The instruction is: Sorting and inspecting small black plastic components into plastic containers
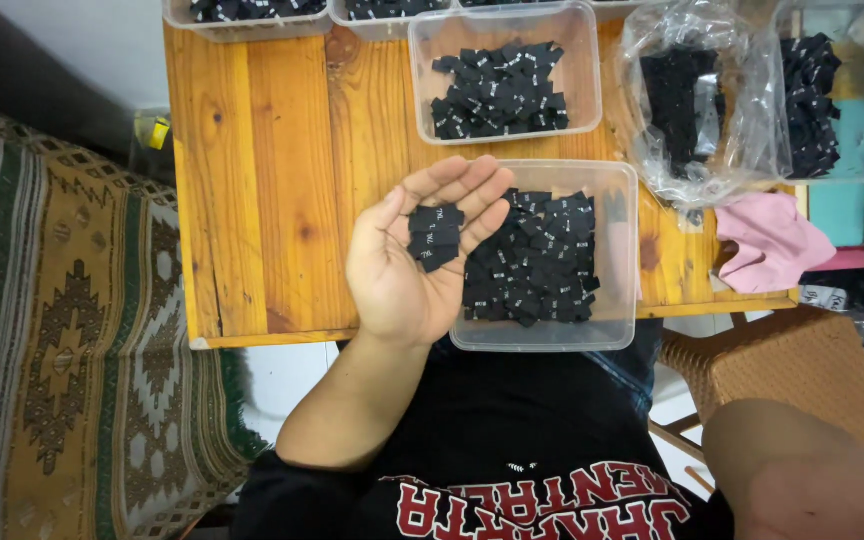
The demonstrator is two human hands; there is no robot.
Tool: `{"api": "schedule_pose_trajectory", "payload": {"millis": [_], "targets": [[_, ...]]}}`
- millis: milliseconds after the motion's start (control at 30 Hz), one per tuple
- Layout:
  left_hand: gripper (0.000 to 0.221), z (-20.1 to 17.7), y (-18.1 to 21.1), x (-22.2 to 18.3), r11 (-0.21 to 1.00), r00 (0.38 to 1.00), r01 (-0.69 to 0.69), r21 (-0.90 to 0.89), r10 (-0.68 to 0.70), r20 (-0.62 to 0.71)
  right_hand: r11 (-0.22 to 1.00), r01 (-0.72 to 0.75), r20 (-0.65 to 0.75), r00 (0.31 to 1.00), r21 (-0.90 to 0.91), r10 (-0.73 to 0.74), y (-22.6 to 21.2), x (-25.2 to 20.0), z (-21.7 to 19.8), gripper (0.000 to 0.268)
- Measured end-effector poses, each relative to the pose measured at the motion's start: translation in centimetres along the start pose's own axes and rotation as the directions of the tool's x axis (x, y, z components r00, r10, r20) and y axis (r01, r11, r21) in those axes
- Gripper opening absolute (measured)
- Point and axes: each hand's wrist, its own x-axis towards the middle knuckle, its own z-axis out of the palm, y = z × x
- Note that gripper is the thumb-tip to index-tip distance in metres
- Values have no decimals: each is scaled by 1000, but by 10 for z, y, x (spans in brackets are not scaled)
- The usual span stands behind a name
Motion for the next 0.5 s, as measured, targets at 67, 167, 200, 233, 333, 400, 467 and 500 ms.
{"api": "schedule_pose_trajectory", "payload": {"millis": [67,167,200,233,333,400,467,500], "targets": [[50,0,-1,0,1000,1000,-9,-1,9,12,999,-27,-43,999,39,29,3,48,15,43],[51,-2,-3,-2,1000,999,-18,-8,18,32,993,-69,-103,992,98,79,3,109,36,51],[51,-2,-3,-2,1000,999,-21,-14,22,41,990,-81,-122,988,118,95,1,129,41,54],[51,-1,-3,-3,1000,999,-24,-15,25,42,986,-91,-141,984,137,110,4,149,44,57],[50,-1,-5,-6,999,998,-53,-5,54,44,978,-104,-175,975,178,136,-2,213,65,64],[51,-4,-7,-6,1000,1000,-15,-23,16,13,714,604,324,796,-354,-512,-2,268,80,19],[51,-3,-8,-6,1000,1000,-21,-15,22,10,704,609,387,787,-366,-480,13,272,97,22],[50,-3,-8,-6,1000,1000,-28,-9,28,-1,694,616,453,774,-372,-443,21,275,106,26]]}}
